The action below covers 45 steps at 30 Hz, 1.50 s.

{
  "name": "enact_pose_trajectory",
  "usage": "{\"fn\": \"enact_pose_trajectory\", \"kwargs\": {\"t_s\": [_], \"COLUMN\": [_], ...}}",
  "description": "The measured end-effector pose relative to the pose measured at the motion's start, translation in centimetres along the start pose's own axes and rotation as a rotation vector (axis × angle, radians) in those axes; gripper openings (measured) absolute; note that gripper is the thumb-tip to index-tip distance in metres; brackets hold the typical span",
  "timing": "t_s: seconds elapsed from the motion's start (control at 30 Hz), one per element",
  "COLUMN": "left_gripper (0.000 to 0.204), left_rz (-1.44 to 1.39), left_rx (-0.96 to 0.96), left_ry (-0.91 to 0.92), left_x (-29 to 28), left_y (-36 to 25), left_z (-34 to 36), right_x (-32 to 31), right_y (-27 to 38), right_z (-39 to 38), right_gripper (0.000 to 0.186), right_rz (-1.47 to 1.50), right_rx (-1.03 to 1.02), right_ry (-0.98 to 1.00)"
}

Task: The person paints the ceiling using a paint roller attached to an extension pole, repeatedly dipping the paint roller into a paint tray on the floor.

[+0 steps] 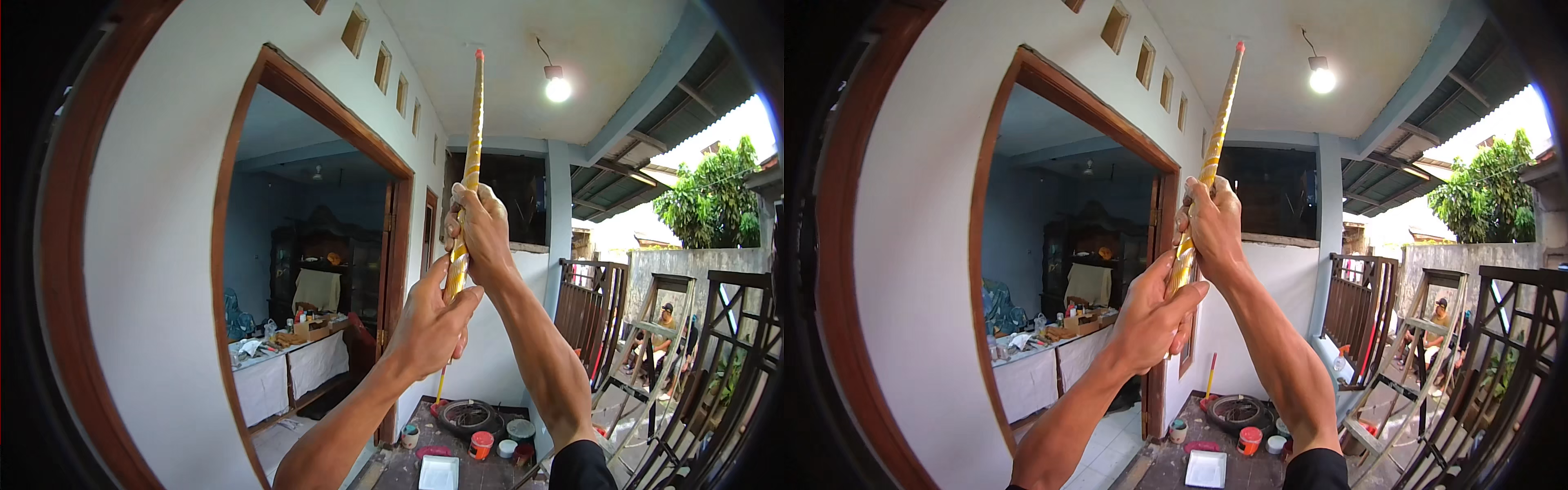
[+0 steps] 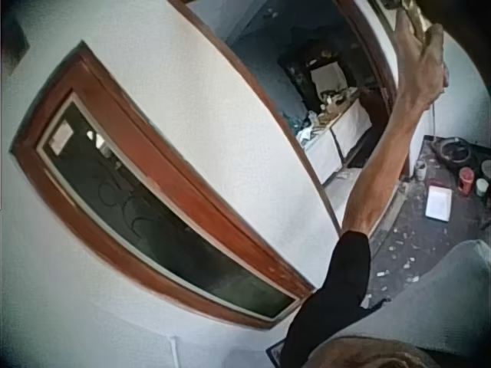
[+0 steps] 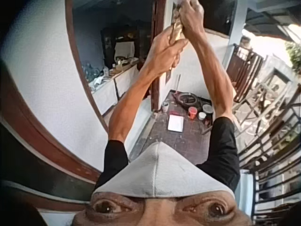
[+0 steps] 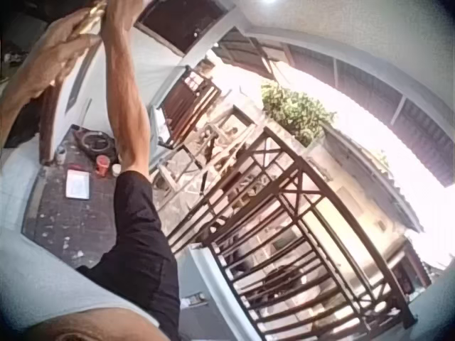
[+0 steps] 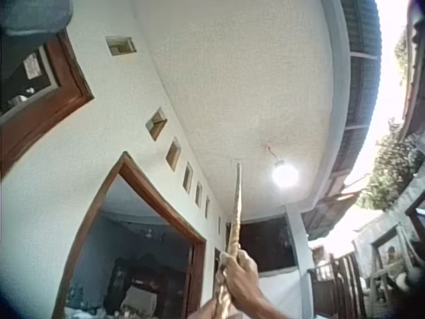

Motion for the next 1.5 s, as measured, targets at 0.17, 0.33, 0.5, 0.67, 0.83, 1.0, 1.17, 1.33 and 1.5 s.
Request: {"fn": "enact_pose_trajectory", "kwargs": {"t_s": [0.17,0.33,0.5,0.67,0.83,1.0,1.17,1.33,1.5], "left_gripper": [0.039,0.052,0.051,0.044,0.036,0.031,0.026,0.02,0.019], "left_rz": [-0.067,-0.079,-0.005,-0.059,-0.065,-0.084,-0.083,-0.125,-0.121], "left_rx": [0.004,-0.038,-0.11,-0.172,-0.132,-0.132,-0.143,-0.13,-0.105], "left_ry": [0.031,0.028,-0.074,-0.092,-0.099,-0.083,-0.117,-0.096,-0.072], "left_x": [1.7,2.8,1.2,0.0,-1.6,-4.1,-7.4,-10.1,-11.6], "left_y": [-8.6,-14.7,-14.2,-14.9,-12.3,-7.2,-2.1,3.6,7.5], "left_z": [-7.8,-16.1,-21.7,-21.5,-19.6,-14.9,-7.8,1.1,8.9], "right_x": [6.2,11.0,13.2,14.4,13.1,10.3,8.1,4.1,1.4], "right_y": [5.7,8.9,6.4,5.8,2.0,-2.9,-6.4,-10.5,-11.9], "right_z": [-9.1,-17.9,-22.5,-21.8,-18.4,-12.6,-3.8,7.2,15.5], "right_gripper": [0.023,0.024,0.024,0.024,0.023,0.023,0.026,0.024,0.025], "right_rz": [0.002,-0.038,0.038,0.013,0.063,0.082,0.007,-0.023,-0.098], "right_rx": [-0.025,-0.045,0.043,0.043,0.174,0.215,0.166,0.116,0.104], "right_ry": [0.011,0.05,0.019,-0.009,-0.02,-0.074,-0.066,-0.093,-0.082]}}
Point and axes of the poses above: each hand's wrist, its own z-axis towards the middle knuckle, its own x-axis out of the palm, y = z × x, the point moved 8 cm from there along z, towards the middle knuckle, and after that the axes turned 9 degrees about x, right-handed, at the moved point
